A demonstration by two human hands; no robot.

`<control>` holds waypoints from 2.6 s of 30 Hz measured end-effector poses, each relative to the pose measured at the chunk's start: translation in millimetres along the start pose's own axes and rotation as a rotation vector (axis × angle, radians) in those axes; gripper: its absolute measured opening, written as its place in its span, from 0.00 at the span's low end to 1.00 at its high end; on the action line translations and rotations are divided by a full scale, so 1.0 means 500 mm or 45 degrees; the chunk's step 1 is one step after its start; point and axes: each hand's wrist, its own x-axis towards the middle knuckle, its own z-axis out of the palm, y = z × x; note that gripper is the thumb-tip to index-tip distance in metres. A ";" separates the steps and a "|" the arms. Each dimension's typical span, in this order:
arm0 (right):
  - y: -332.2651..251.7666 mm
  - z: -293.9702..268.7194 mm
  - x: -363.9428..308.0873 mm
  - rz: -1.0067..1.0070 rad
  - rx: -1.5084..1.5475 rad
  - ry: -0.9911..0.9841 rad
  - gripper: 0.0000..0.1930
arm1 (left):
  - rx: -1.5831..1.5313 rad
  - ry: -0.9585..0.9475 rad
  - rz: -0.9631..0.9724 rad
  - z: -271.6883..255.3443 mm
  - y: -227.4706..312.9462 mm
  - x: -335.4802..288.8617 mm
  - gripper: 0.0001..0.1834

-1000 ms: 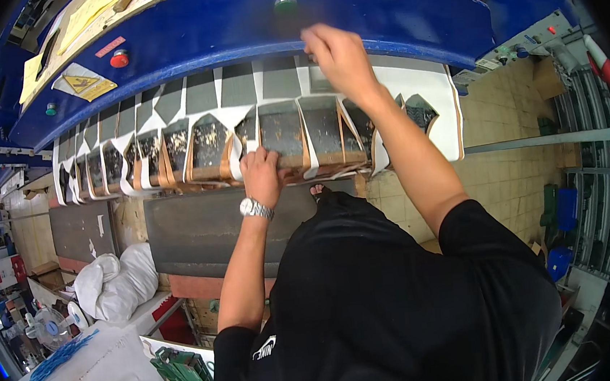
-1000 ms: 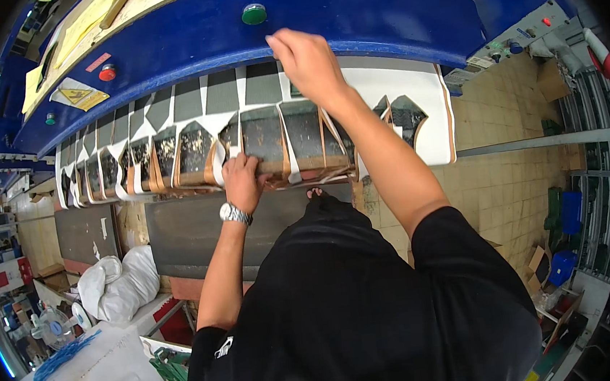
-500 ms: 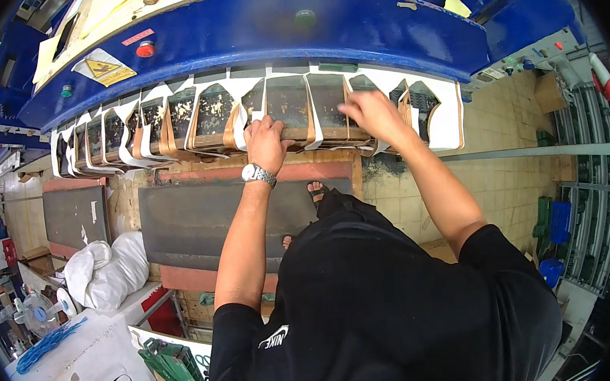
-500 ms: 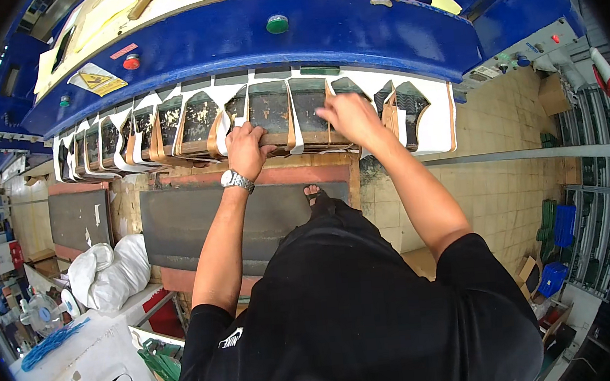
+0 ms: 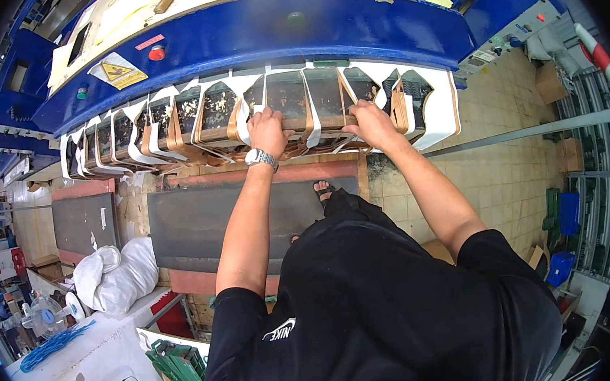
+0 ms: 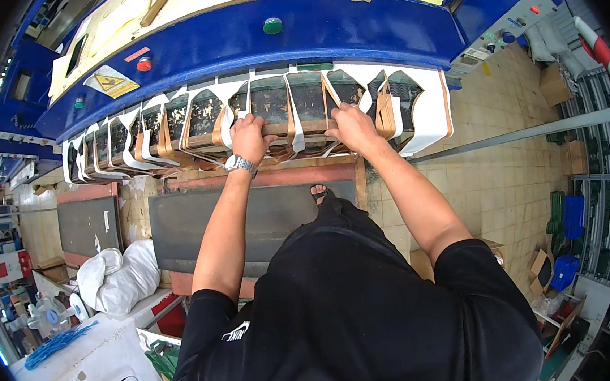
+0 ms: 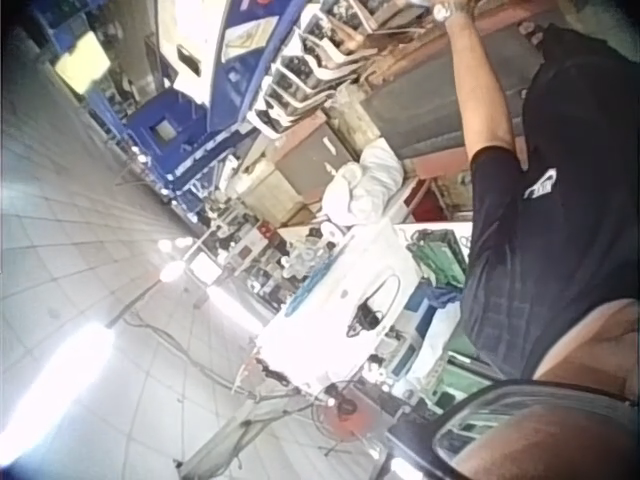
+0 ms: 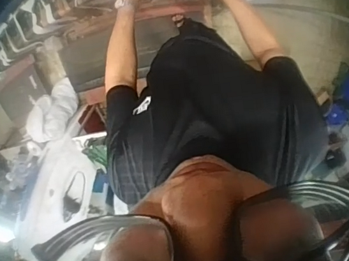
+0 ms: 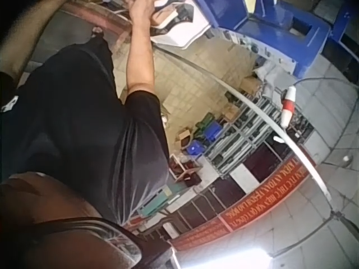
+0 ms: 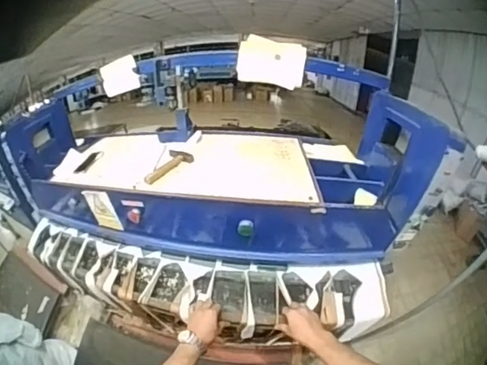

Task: Collect cut shoe upper components from a machine, stack them, tie the bundle with a strap, and record production data on a notepad.

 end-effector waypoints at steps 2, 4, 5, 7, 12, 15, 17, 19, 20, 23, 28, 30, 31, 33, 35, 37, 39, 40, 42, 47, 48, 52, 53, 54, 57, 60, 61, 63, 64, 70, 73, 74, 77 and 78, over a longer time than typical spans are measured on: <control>-0.004 -0.003 0.003 0.021 -0.019 0.037 0.23 | 0.013 -0.001 0.002 -0.002 0.001 0.008 0.22; -0.008 -0.005 -0.001 0.034 -0.013 0.014 0.23 | 0.021 -0.014 0.003 -0.003 0.003 0.003 0.21; -0.012 -0.002 -0.007 0.052 -0.006 -0.015 0.22 | 0.022 -0.017 0.003 -0.003 0.002 -0.004 0.21; -0.016 -0.003 -0.011 0.044 -0.008 -0.007 0.21 | -0.011 -0.015 -0.015 -0.006 0.004 -0.004 0.20; -0.016 -0.018 -0.029 -0.023 0.000 -0.001 0.20 | 0.001 -0.044 0.017 -0.030 0.012 -0.026 0.20; -0.014 0.000 -0.091 -0.139 0.004 -0.097 0.23 | -0.069 -0.179 -0.037 -0.045 0.025 -0.106 0.15; -0.020 -0.035 -0.084 -0.076 0.038 -0.493 0.26 | -0.086 -0.259 -0.025 -0.074 0.031 -0.143 0.14; -0.043 -0.081 -0.058 -0.133 0.047 -0.372 0.28 | -0.111 -0.334 -0.036 -0.096 0.035 -0.147 0.12; -0.051 -0.093 -0.048 -0.171 0.061 -0.231 0.31 | -0.331 -0.262 -0.077 -0.101 0.045 -0.141 0.13; -0.072 -0.105 0.041 -0.365 0.002 0.226 0.38 | -0.656 -0.047 -0.084 -0.084 0.089 -0.088 0.09; -0.092 -0.041 0.104 -0.307 0.000 -0.412 0.38 | -1.374 -0.291 -0.642 0.033 0.124 -0.026 0.15; -0.081 -0.036 0.103 -0.286 0.063 -0.497 0.37 | -1.358 -0.342 -0.717 0.040 0.130 -0.032 0.15; -0.073 -0.030 0.094 -0.261 0.130 -0.542 0.36 | -1.324 -0.389 -0.755 0.033 0.138 -0.037 0.16; -0.069 -0.014 0.082 -0.270 0.142 -0.554 0.38 | -1.320 -0.405 -0.788 0.026 0.142 -0.049 0.16; -0.082 -0.022 0.085 -0.181 0.164 -0.619 0.38 | -1.318 -0.397 -0.776 0.025 0.142 -0.056 0.16; -0.088 -0.022 0.086 -0.188 0.134 -0.668 0.37 | -1.340 -0.393 -0.825 0.025 0.145 -0.066 0.15; -0.085 -0.020 0.090 -0.175 0.166 -0.634 0.35 | -1.368 -0.275 -0.775 0.029 0.147 -0.076 0.14; -0.086 -0.022 0.094 -0.154 0.142 -0.662 0.35 | -1.378 -0.268 -0.799 0.029 0.148 -0.076 0.14; -0.082 -0.022 0.094 -0.161 0.144 -0.689 0.35 | -1.352 -0.191 -0.740 0.029 0.152 -0.075 0.12; -0.115 -0.151 0.106 -0.172 0.090 -0.580 0.34 | -1.427 -0.180 -0.783 0.013 0.161 -0.055 0.10; -0.130 -0.204 0.137 -0.191 0.235 -0.579 0.34 | -1.336 -0.146 -0.729 0.009 0.151 -0.050 0.10; -0.119 -0.237 0.118 -0.276 0.075 -0.627 0.35 | -1.341 -0.221 -0.753 -0.007 0.156 -0.037 0.15; -0.092 -0.219 0.098 -0.258 0.153 -0.568 0.36 | -1.416 -0.248 -0.755 0.001 0.169 -0.025 0.16; -0.077 -0.206 0.084 -0.315 0.166 -0.467 0.37 | -1.550 -0.339 -0.789 0.011 0.180 -0.017 0.21; -0.068 -0.184 0.071 -0.387 0.192 -0.417 0.38 | -2.068 -0.577 -1.082 0.017 0.212 0.030 0.27; -0.061 -0.188 0.070 -0.324 0.168 -0.512 0.40 | -2.550 -0.725 -1.062 0.035 0.212 0.043 0.31; -0.056 -0.190 0.071 -0.320 0.173 -0.501 0.40 | -2.833 -0.839 -1.065 0.034 0.217 0.049 0.33; -0.053 -0.188 0.073 -0.353 0.233 -0.506 0.39 | -2.864 -0.838 -1.100 0.038 0.229 0.052 0.29; -0.053 -0.187 0.074 -0.371 0.263 -0.509 0.39 | -2.893 -0.811 -1.093 0.039 0.232 0.053 0.28; -0.055 -0.187 0.060 -0.415 0.258 -0.412 0.39 | -2.450 -0.834 -1.149 0.043 0.237 0.043 0.17; -0.060 -0.214 0.018 -0.382 0.294 -0.399 0.41 | -2.380 -0.764 -1.177 0.040 0.218 -0.008 0.18; -0.056 -0.221 0.002 -0.343 0.287 -0.407 0.42 | -2.303 -0.786 -1.169 0.041 0.197 -0.033 0.19; -0.005 -0.232 -0.052 -0.249 0.163 -0.353 0.42 | -2.188 -0.948 -0.966 0.002 0.136 -0.112 0.19; 0.019 -0.231 -0.069 -0.172 0.115 -0.350 0.41 | -2.211 -1.037 -0.951 -0.038 0.126 -0.122 0.19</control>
